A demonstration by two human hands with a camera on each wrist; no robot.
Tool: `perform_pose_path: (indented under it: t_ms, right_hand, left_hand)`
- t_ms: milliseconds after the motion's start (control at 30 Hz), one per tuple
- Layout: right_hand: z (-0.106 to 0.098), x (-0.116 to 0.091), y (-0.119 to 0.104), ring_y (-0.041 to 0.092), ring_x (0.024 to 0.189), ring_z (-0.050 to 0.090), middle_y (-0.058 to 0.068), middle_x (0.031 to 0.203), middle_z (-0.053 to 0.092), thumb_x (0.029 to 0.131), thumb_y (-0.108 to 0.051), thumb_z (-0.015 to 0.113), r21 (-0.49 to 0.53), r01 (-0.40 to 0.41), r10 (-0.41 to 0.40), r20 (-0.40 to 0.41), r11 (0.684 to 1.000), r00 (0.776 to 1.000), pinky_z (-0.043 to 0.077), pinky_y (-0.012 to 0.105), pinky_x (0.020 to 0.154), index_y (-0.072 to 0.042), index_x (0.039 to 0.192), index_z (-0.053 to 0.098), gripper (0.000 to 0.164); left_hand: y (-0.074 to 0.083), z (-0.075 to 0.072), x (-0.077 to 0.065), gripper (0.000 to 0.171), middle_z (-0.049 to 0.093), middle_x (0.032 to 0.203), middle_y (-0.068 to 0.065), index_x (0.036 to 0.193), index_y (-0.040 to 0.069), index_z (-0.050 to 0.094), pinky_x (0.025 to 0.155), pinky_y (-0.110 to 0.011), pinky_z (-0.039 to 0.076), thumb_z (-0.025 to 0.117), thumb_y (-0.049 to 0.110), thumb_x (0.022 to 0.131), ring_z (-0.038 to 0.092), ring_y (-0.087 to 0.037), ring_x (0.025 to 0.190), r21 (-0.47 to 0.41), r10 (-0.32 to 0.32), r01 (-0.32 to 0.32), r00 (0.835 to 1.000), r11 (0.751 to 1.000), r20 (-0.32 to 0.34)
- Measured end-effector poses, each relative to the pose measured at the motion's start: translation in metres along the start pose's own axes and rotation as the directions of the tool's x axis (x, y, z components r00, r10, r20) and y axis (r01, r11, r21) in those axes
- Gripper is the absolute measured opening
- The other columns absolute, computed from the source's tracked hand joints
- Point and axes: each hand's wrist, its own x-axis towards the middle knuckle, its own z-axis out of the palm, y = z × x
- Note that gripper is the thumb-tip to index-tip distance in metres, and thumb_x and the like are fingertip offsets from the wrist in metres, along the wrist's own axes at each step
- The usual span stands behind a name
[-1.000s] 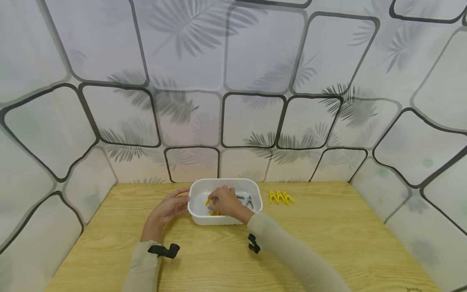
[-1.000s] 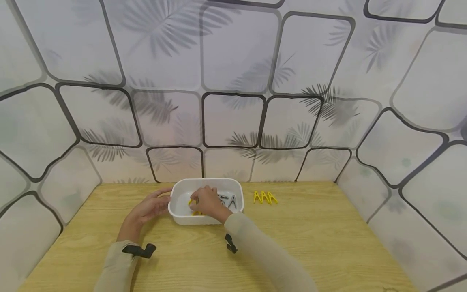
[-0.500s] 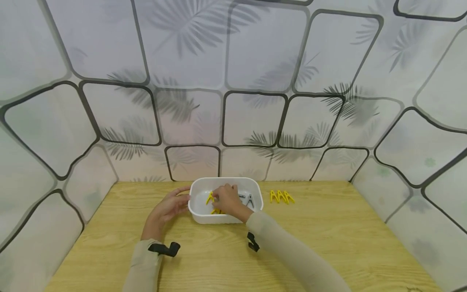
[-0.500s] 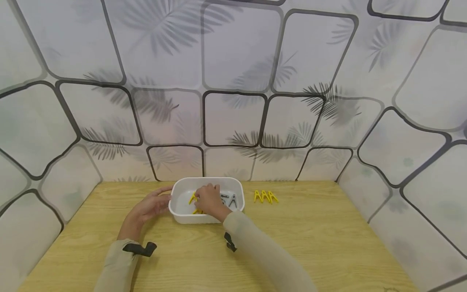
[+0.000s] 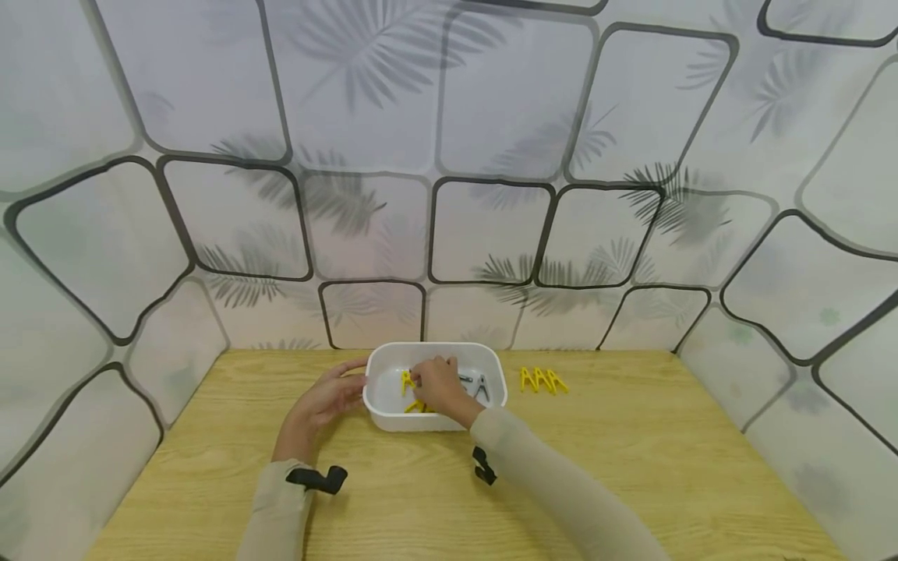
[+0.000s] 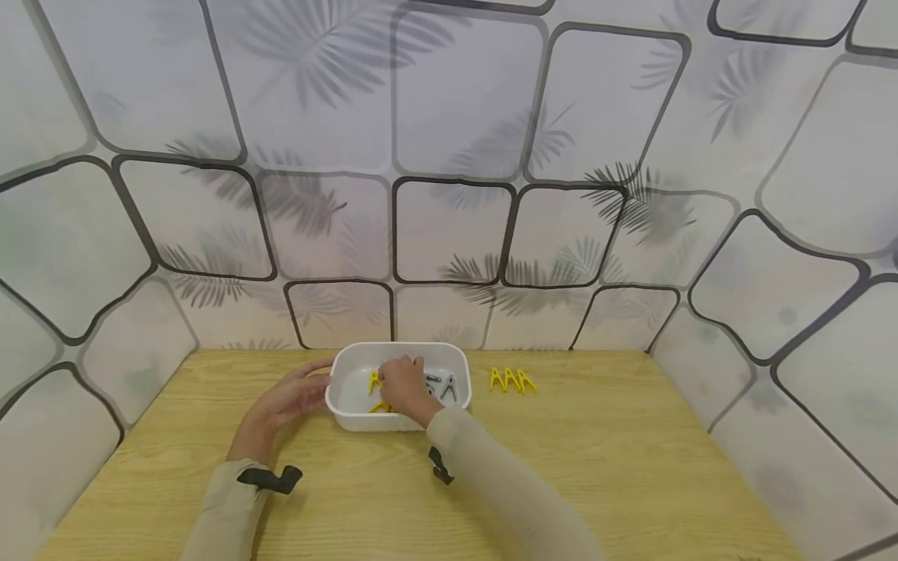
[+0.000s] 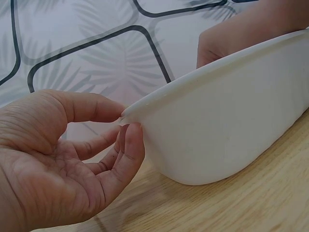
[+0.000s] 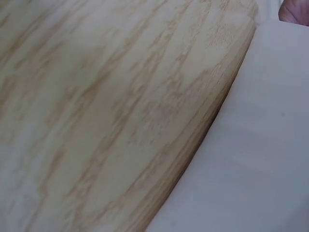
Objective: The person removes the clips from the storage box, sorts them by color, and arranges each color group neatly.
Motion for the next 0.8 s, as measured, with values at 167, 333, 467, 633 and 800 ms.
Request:
perform_pose_path:
  t_ms: [167,333,467,633,800]
  right_hand:
    - [-0.001,-0.0005,-0.0005,0.025,0.095,0.062,0.005,0.102,0.078,0.085,0.002,0.071,0.022,-0.007,0.008,-0.018,1.0,1.0,0.036,0.044,0.089,-0.009,0.103,0.08,0.023]
    - [-0.0008,-0.001,0.0001,0.025,0.095,0.064,0.005,0.097,0.077,0.086,0.0,0.073,0.04,-0.016,0.016,-0.011,0.999,1.0,0.035,0.043,0.087,-0.008,0.096,0.081,0.015]
    - [-0.0001,-0.0012,0.0014,0.021,0.089,0.061,0.002,0.091,0.076,0.087,-0.006,0.075,0.026,-0.025,0.025,-0.005,0.999,1.0,0.034,0.04,0.084,-0.011,0.089,0.08,0.007]
    - [-0.0007,-0.0017,0.0018,0.017,0.081,0.056,0.0,0.081,0.072,0.087,-0.008,0.075,0.022,-0.003,0.003,-0.016,1.0,1.0,0.032,0.038,0.081,-0.014,0.077,0.075,0.012]
    - [-0.001,-0.0017,0.0017,0.016,0.078,0.05,-0.001,0.08,0.07,0.086,-0.007,0.074,0.027,0.026,-0.025,-0.027,0.999,0.999,0.033,0.037,0.081,-0.015,0.074,0.074,0.014]
  left_hand:
    - [0.0002,-0.0016,-0.0003,0.06,0.071,0.111,0.004,0.158,-0.004,0.024,0.081,-0.024,0.059,0.051,0.005,0.105,0.069,-0.007,0.097,-0.001,-0.004,0.004,1.0,1.0,-0.011]
    - [-0.0001,-0.0018,-0.0005,0.059,0.071,0.112,0.004,0.158,-0.004,0.025,0.081,-0.024,0.059,0.051,0.005,0.105,0.069,-0.007,0.097,0.002,-0.007,0.007,1.0,1.0,-0.007]
    - [-0.0006,-0.0004,-0.0003,0.058,0.071,0.111,0.004,0.157,-0.004,0.026,0.081,-0.024,0.058,0.051,0.004,0.105,0.069,-0.007,0.096,-0.001,-0.008,0.008,1.0,1.0,-0.004]
    - [0.0002,-0.0003,-0.0009,0.059,0.07,0.113,0.004,0.158,-0.003,0.025,0.081,-0.023,0.058,0.05,0.005,0.105,0.069,-0.006,0.097,0.008,-0.009,0.009,1.0,1.0,-0.01]
    - [0.0003,-0.0006,-0.0008,0.059,0.071,0.111,0.004,0.158,-0.003,0.026,0.08,-0.023,0.058,0.051,0.005,0.105,0.069,-0.006,0.096,-0.004,-0.012,0.012,1.0,1.0,-0.016]
